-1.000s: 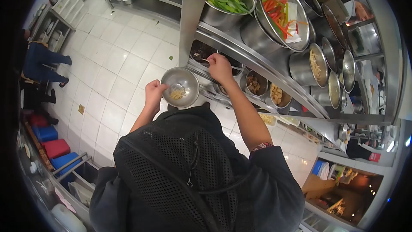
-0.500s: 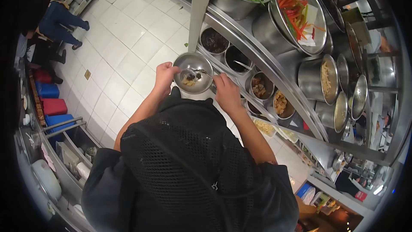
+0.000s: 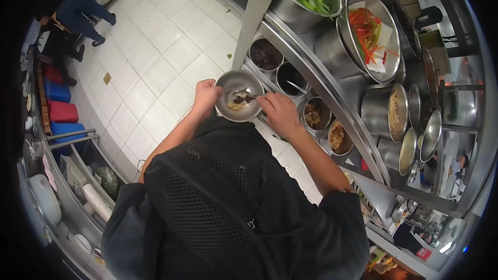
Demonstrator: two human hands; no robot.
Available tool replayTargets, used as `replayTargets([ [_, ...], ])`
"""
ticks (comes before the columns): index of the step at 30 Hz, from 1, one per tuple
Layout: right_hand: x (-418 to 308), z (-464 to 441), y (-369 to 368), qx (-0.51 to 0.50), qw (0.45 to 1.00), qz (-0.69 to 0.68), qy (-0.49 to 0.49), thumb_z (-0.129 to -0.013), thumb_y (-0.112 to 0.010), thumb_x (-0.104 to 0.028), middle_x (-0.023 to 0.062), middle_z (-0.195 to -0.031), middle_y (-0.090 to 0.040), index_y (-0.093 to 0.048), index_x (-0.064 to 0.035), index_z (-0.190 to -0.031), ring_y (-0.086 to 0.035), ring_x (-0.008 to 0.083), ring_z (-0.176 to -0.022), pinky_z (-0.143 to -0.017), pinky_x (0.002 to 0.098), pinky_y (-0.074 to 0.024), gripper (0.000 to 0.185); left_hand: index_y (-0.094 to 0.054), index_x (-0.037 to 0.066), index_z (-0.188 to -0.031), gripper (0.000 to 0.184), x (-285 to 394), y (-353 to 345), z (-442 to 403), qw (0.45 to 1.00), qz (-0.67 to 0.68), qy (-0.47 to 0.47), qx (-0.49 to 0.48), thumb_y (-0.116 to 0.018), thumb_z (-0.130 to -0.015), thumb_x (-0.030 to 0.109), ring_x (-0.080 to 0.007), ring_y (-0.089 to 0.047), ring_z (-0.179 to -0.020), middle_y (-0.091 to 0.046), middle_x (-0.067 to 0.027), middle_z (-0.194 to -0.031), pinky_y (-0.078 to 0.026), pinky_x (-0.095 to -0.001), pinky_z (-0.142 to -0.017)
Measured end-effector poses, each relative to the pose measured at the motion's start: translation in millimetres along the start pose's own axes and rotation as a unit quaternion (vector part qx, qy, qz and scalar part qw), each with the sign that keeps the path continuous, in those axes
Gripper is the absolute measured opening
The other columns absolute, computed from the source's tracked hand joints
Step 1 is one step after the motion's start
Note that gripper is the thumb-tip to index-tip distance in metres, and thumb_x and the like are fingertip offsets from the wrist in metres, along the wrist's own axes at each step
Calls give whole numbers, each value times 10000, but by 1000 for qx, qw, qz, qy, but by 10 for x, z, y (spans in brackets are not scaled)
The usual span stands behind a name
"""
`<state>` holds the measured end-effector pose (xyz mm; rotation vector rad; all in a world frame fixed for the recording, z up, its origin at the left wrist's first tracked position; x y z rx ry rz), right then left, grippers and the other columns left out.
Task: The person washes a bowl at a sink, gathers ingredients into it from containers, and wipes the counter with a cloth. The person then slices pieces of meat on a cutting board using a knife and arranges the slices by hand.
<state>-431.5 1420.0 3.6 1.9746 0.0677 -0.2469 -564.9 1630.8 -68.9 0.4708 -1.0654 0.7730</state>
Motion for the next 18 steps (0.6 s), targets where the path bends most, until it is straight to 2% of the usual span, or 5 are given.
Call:
replayTargets([
  [4,248,-103,27,-66,997,48,-15,-768,-688,27,117,-927,-611,-679,-50,-1034,-652,320,-852,-713,426,-522,276,-427,96,-581,259,-12,-35,-39,1000,7,-26,-12,-612,-707,-33,-85,-323,-532,-396,42,-563,-252,-332,-468],
  [6,247,-134,134,70,984,-59,-153,-847,-677,11,132,-910,-610,-694,-34,-1038,-644,343,-855,-751,424,-517,197,-386,102,-573,300,-62,-64,-57,999,24,-28,-14,-616,-704,-38,-80,-308,-532,-367,43,-560,-243,-330,-459],
  [13,1227,45,-271,132,928,56,-343,-950,-673,-177,166,-1082,-699,-698,-25,-1111,-667,378,-980,-866,421,-519,223,-394,102,-564,304,103,-9,-158,998,8,-54,-23,-628,-696,-41,-69,-325,-534,-391,46,-558,-259,-307,-470],
  [16,1004,97,106,-148,885,28,-441,-941,-674,-198,183,-1143,-705,-707,-58,-1113,-659,378,-1088,-901,448,-522,225,-408,110,-567,294,35,47,-202,998,15,-45,-35,-625,-697,-40,-69,-335,-542,-407,49,-567,-270,-297,-491],
  [18,957,50,54,-182,873,33,-452,-937,-666,-180,175,-1131,-707,-703,-62,-1111,-656,380,-1082,-891,459,-523,213,-399,114,-569,300,39,119,-200,998,25,-48,-38,-624,-694,-41,-69,-329,-540,-399,54,-571,-257,-295,-491],
])
Point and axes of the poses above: each hand's wrist, its own z-axis away from the middle knuckle, its own y-axis out of the back of the hand, x = y × z, the point moved 1 cm from there along -z, towards the middle knuckle
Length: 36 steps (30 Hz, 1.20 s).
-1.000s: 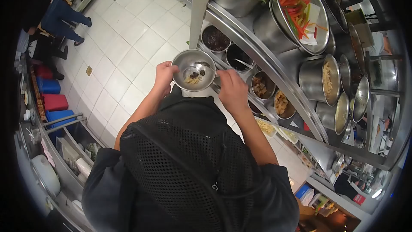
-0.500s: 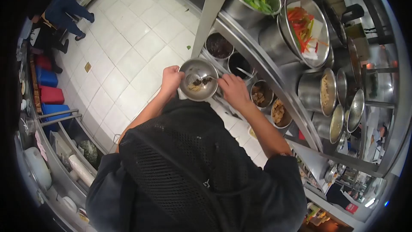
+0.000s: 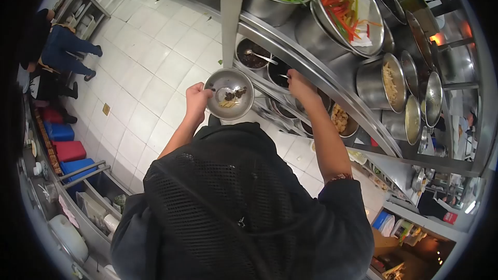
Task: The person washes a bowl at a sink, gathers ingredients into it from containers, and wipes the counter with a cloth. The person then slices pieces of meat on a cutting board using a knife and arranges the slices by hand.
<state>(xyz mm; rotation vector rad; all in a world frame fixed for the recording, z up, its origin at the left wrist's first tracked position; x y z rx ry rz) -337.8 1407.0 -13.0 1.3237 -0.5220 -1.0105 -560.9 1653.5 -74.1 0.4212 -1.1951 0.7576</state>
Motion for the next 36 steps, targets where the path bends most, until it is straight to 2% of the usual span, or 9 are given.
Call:
replayTargets([
  [3,-60,22,-29,-6,1000,25,-14,-932,-635,-141,152,-1094,-713,-697,-69,-1099,-652,383,-1059,-857,482,-527,192,-388,97,-566,307,-60,15,-16,1000,7,-1,-6,-634,-693,-36,-63,-323,-528,-388,53,-549,-251,-296,-468],
  [7,0,17,10,124,992,11,9,-962,-606,-190,135,-1135,-707,-702,-118,-1112,-643,384,-1086,-887,476,-521,192,-375,102,-571,317,-121,4,-35,999,1,-11,-37,-632,-690,-40,-60,-307,-536,-371,58,-552,-239,-299,-470],
  [11,50,46,-19,181,982,9,54,-951,-592,-168,207,-1116,-696,-702,-68,-1120,-649,428,-1063,-940,522,-500,225,-398,116,-588,281,-93,65,-31,999,-14,4,-49,-617,-681,-34,-71,-315,-562,-379,64,-591,-261,-293,-519],
  [17,14,175,-274,103,987,-125,-21,-964,-583,-214,165,-1058,-720,-724,-124,-1087,-675,373,-1018,-890,490,-519,207,-391,117,-598,287,-157,132,-2,998,6,24,-52,-603,-686,-56,-69,-304,-565,-374,61,-600,-251,-286,-523],
  [20,-23,219,-316,140,983,-122,-8,-967,-600,-214,124,-943,-727,-724,-126,-1071,-689,345,-909,-804,445,-537,183,-376,119,-599,299,-134,90,49,998,-3,34,-49,-598,-684,-63,-68,-297,-568,-366,60,-600,-247,-290,-526],
  [27,77,142,-268,66,983,-164,-56,-979,-595,-263,104,-950,-733,-736,-146,-1091,-693,299,-914,-821,413,-535,214,-356,110,-586,329,-54,-96,225,999,-1,16,-37,-615,-682,-68,-68,-291,-566,-351,54,-588,-250,-296,-508],
  [31,270,94,-468,54,964,-241,-101,-967,-615,-258,92,-957,-732,-744,-121,-1057,-675,240,-915,-835,375,-515,208,-367,112,-583,330,-174,-158,299,1000,12,10,-20,-624,-692,-66,-69,-291,-561,-358,54,-584,-245,-300,-506],
  [34,455,-23,-675,29,903,-417,-103,-962,-610,-228,60,-929,-717,-741,-95,-1012,-633,216,-885,-831,359,-496,193,-396,129,-605,307,-171,-250,397,1000,9,20,-6,-622,-705,-53,-69,-329,-567,-410,54,-607,-258,-280,-532],
  [36,390,73,-532,54,884,-447,-126,-946,-629,-206,3,-809,-642,-735,-106,-947,-539,149,-722,-677,319,-454,146,-397,132,-603,314,-105,-343,487,1000,14,20,8,-633,-713,-44,-69,-329,-563,-408,57,-604,-258,-281,-529],
])
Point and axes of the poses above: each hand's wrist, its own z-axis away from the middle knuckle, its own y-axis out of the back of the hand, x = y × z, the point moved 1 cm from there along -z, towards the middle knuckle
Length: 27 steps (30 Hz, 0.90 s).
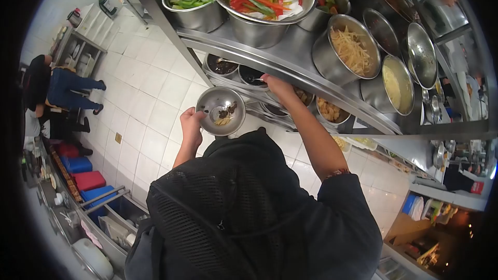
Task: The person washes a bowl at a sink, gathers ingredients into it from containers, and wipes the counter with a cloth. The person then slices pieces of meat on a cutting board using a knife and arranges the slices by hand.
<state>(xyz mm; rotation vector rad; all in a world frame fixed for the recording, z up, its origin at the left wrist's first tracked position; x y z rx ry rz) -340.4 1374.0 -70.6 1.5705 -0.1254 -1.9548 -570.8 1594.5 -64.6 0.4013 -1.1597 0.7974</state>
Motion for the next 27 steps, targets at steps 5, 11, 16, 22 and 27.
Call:
replayTargets([
  [5,183,-47,164,-58,971,-191,-131,-937,-688,-219,-54,-784,-553,-728,-102,-1004,-450,71,-670,-595,245,-357,141,-389,119,-579,356,-48,-198,120,999,10,-4,49,-663,-743,-39,-60,-293,-558,-366,64,-581,-240,-298,-510],
  [11,-311,614,295,-145,952,-248,-102,-991,-628,-153,-105,-683,-425,-698,-92,-1051,-343,16,-557,-490,220,-257,110,-393,118,-582,348,-60,-361,194,996,5,-15,88,-668,-742,-22,-62,-297,-545,-375,61,-573,-232,-302,-496],
  [16,-294,1149,214,-71,919,177,345,-934,-606,-55,115,-901,-676,-685,-29,-1059,-638,259,-784,-710,362,-512,150,-402,116,-586,344,-43,-417,304,995,31,-39,82,-674,-742,-25,-66,-311,-544,-396,54,-574,-243,-302,-498],
  [22,-690,1542,362,13,858,221,464,-898,-611,-18,147,-895,-648,-666,-27,-1052,-650,369,-844,-746,475,-522,164,-396,123,-582,358,32,-429,339,997,16,-58,54,-674,-748,-29,-68,-311,-549,-388,54,-576,-248,-306,-500],
  [27,-444,1366,250,20,808,302,505,-925,-607,-40,150,-877,-653,-681,-24,-1046,-650,376,-822,-727,458,-526,143,-391,121,-582,331,86,-467,297,994,24,-87,59,-640,-733,-36,-74,-310,-537,-390,44,-568,-244,-307,-493],
])
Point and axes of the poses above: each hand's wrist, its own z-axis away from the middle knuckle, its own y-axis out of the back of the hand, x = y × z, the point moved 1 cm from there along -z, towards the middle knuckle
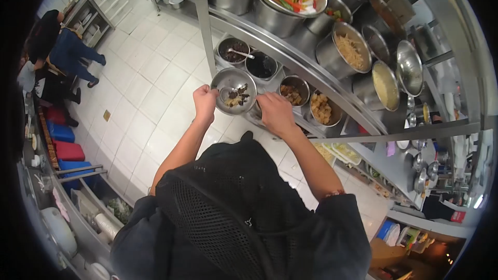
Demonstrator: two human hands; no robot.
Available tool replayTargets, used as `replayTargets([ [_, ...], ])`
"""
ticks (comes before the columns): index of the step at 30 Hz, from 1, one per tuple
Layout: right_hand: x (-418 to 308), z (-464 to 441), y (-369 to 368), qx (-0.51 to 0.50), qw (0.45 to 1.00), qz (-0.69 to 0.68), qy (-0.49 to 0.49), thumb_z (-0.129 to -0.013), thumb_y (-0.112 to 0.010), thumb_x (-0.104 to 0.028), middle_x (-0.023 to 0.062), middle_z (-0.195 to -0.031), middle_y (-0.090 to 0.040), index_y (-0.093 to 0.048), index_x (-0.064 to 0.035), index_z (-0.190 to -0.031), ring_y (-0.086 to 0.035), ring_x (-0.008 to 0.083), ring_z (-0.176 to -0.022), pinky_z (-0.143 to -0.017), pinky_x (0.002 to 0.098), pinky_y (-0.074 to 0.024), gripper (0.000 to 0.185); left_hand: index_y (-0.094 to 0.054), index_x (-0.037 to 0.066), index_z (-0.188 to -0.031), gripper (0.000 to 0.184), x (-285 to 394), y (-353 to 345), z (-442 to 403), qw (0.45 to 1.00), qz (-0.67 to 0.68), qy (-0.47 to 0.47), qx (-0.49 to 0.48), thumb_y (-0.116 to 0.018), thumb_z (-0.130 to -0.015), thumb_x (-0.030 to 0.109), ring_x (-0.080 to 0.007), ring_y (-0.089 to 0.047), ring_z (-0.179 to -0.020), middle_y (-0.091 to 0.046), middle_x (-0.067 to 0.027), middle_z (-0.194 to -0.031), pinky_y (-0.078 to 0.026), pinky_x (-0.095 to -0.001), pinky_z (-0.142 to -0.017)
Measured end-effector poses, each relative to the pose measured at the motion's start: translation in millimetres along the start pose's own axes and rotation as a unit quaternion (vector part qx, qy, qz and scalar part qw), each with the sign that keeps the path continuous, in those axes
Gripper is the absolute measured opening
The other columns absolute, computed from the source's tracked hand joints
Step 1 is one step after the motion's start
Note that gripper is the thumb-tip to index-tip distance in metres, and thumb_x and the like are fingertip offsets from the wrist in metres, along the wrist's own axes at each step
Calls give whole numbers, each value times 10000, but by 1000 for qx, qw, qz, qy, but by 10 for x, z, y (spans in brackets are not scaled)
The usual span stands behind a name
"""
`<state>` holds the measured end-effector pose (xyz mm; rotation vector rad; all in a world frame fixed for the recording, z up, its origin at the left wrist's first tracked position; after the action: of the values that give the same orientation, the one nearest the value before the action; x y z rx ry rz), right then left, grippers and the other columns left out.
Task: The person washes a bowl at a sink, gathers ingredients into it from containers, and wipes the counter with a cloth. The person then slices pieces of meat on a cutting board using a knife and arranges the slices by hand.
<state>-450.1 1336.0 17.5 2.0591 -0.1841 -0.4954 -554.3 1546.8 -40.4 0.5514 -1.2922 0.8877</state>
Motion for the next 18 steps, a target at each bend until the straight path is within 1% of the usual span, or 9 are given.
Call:
replayTargets([
  [2,5,-27,8,76,992,-57,-83,-935,-604,-45,160,-935,-695,-687,-23,-1045,-671,384,-862,-747,435,-543,139,-382,118,-581,328,-9,11,-6,1000,19,19,-7,-632,-722,-40,-75,-321,-540,-390,41,-568,-250,-313,-493],
  [3,144,-109,-36,82,983,-52,-157,-953,-600,-91,172,-981,-719,-706,-56,-1051,-682,386,-904,-781,436,-546,149,-378,116,-581,329,-43,6,-28,999,31,28,-11,-633,-721,-38,-75,-328,-545,-390,41,-571,-254,-319,-494],
  [4,269,-208,-109,82,983,-43,-158,-953,-600,-91,172,-981,-719,-706,-56,-1051,-682,386,-904,-781,436,-546,149,-373,115,-581,331,-79,-7,-48,998,42,37,-17,-633,-720,-37,-75,-335,-551,-390,42,-573,-257,-324,-496],
  [6,563,-324,-296,46,950,25,-307,-967,-603,-175,168,-963,-725,-723,-97,-1059,-687,376,-907,-795,460,-537,170,-385,104,-583,319,-238,24,-105,999,35,29,-23,-632,-727,-37,-79,-343,-544,-406,33,-569,-260,-320,-486],
  [9,821,-368,-692,31,934,2,-355,-971,-607,-243,158,-943,-729,-729,-127,-1075,-696,359,-903,-805,467,-529,197,-396,92,-585,305,-251,158,-10,999,34,34,-20,-634,-730,-34,-84,-353,-537,-423,24,-567,-266,-317,-478],
  [12,752,-406,-812,-17,919,-49,-391,-967,-619,-241,145,-942,-731,-733,-123,-1066,-700,344,-893,-796,439,-530,192,-394,95,-581,309,-337,398,107,998,29,48,-11,-642,-717,-30,-86,-336,-542,-407,29,-572,-256,-318,-483],
  [13,704,-408,-815,-6,915,-68,-398,-968,-609,-220,139,-908,-726,-734,-101,-1059,-697,304,-853,-781,415,-526,195,-392,99,-579,312,-390,473,132,997,33,67,-3,-642,-713,-32,-85,-328,-545,-394,32,-572,-249,-318,-486],
  [17,875,-302,-972,18,891,-120,-437,-953,-618,-180,97,-869,-722,-728,-46,-1053,-671,262,-795,-778,394,-524,200,-383,112,-574,326,-415,532,190,995,42,95,-1,-641,-707,-35,-78,-306,-556,-363,44,-576,-232,-315,-498],
  [18,938,-268,-1017,53,881,-185,-433,-945,-620,-158,61,-807,-682,-729,-36,-1036,-621,223,-712,-696,370,-499,188,-381,114,-575,327,-407,529,193,995,44,94,-4,-640,-707,-35,-75,-306,-556,-365,47,-577,-233,-312,-500],
])
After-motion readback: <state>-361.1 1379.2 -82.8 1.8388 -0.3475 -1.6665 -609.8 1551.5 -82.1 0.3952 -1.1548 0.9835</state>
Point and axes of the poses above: each hand's wrist, its own z-axis away from the middle knuckle, its own y-axis out of the back of the hand, x = y × z, the point moved 1 cm from there along -z, towards the middle knuckle
